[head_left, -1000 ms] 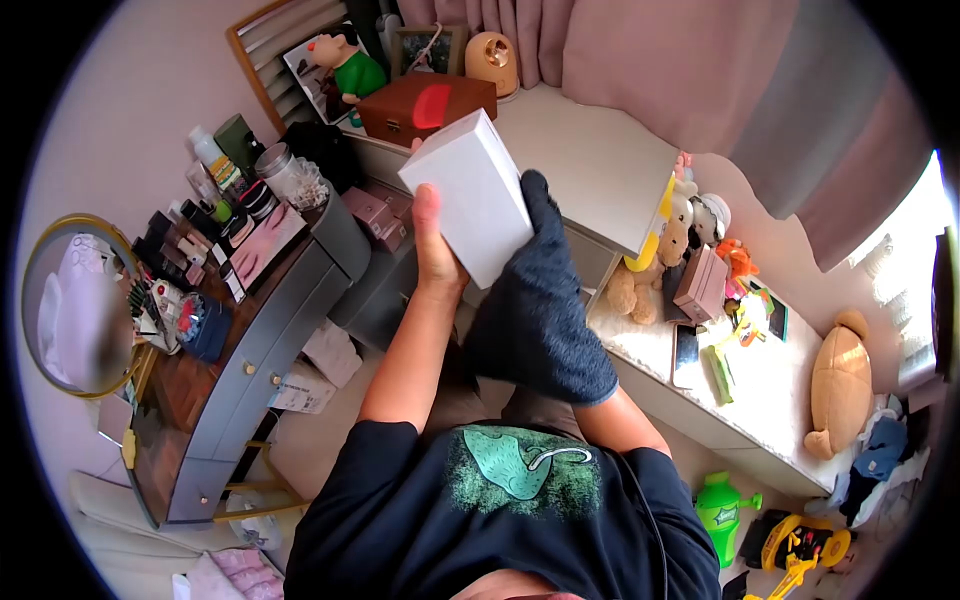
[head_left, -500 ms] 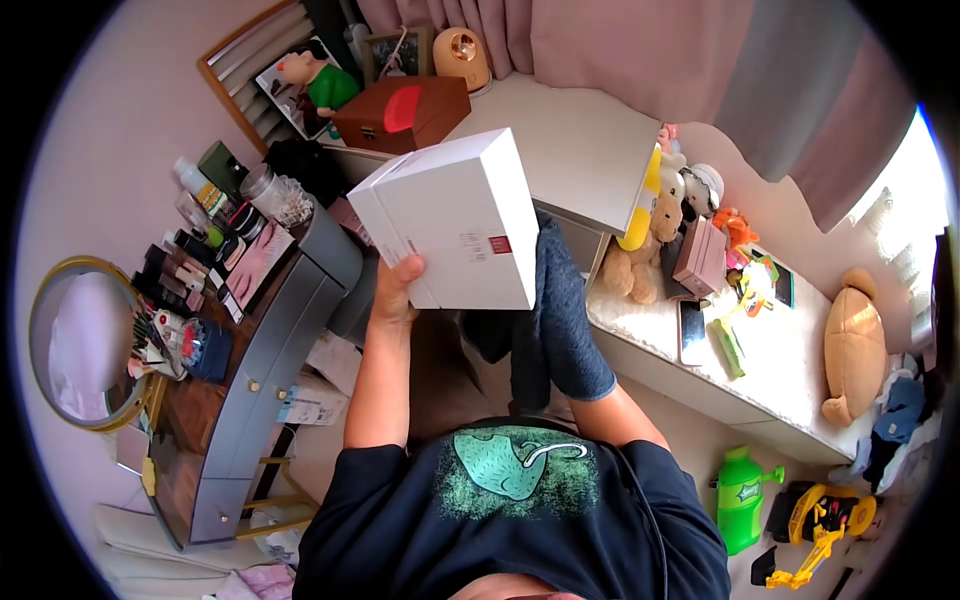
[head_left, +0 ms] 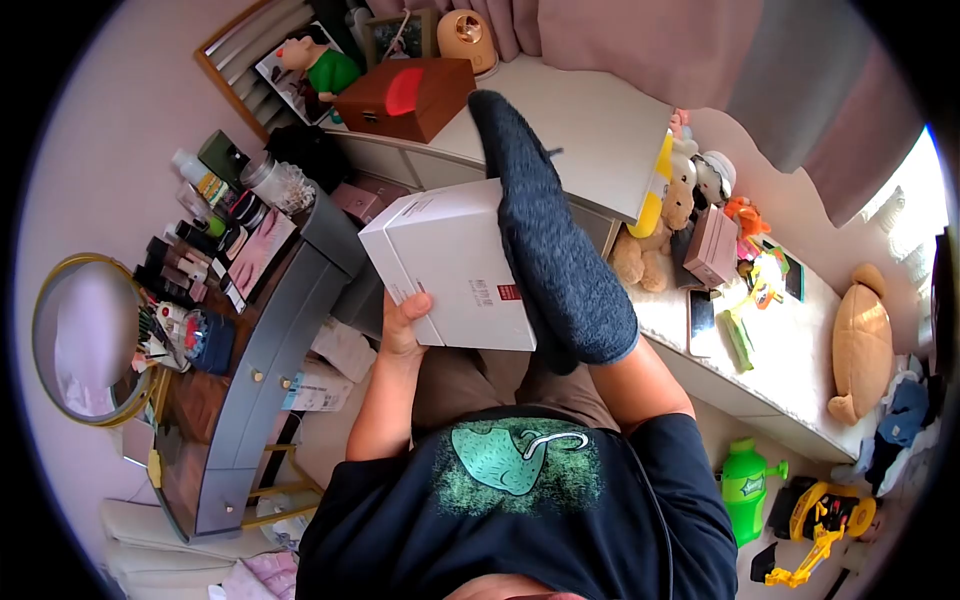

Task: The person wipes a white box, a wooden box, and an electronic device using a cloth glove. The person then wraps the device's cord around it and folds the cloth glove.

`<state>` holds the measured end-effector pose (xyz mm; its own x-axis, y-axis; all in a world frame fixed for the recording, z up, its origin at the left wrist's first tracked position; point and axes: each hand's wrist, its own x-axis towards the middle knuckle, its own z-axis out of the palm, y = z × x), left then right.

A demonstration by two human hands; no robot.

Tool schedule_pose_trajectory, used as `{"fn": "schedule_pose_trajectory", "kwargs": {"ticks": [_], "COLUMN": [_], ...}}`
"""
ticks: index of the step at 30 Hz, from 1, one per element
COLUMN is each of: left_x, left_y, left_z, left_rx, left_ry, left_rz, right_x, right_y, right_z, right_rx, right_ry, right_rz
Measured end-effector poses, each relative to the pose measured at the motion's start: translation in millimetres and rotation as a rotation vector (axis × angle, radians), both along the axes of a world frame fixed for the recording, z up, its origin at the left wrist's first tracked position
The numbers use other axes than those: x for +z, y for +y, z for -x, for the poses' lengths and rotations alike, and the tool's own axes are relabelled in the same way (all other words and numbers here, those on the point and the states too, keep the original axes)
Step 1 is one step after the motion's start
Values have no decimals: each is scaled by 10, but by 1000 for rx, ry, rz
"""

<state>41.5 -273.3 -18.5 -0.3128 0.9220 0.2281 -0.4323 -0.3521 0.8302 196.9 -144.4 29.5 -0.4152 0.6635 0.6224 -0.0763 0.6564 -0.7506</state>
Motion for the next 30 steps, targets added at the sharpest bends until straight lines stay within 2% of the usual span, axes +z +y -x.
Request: {"fn": "schedule_pose_trajectory", "kwargs": {"ticks": [5, 9, 13, 15, 16, 23, 25, 28, 29, 30], "left_x": [-31, 84, 81, 61, 89, 208, 239, 249, 248, 249], "left_y": [72, 100, 67, 61, 81, 126, 134, 169, 165, 164], "left_z": [180, 206, 187, 33, -35, -82, -126, -231, -247, -255], "left_rx": [86, 134, 35, 94, 110, 290, 280, 287, 277, 260], "left_ry": [-166, -35, 19, 122, 60, 69, 38, 173, 171, 171], "left_rz": [-38, -34, 47, 20, -15, -162, -107, -126, -119, -115], "right_x": [-40, -81, -66, -25, -10, -177, -242, -143, -168, -198], "right_y": [-287, -499, -257, -83, -37, -273, -365, -461, -430, -356], "right_z": [67, 35, -7, -20, -23, 0, 32, -2, -64, -162], "right_rx": [-52, -109, -62, -13, 12, 78, 82, 277, 266, 111], "right_ry": [-72, -124, -121, -90, -74, 30, 71, 397, 400, 124], "right_rz": [-146, -212, -165, -81, -39, 210, 317, 704, 709, 297]}}
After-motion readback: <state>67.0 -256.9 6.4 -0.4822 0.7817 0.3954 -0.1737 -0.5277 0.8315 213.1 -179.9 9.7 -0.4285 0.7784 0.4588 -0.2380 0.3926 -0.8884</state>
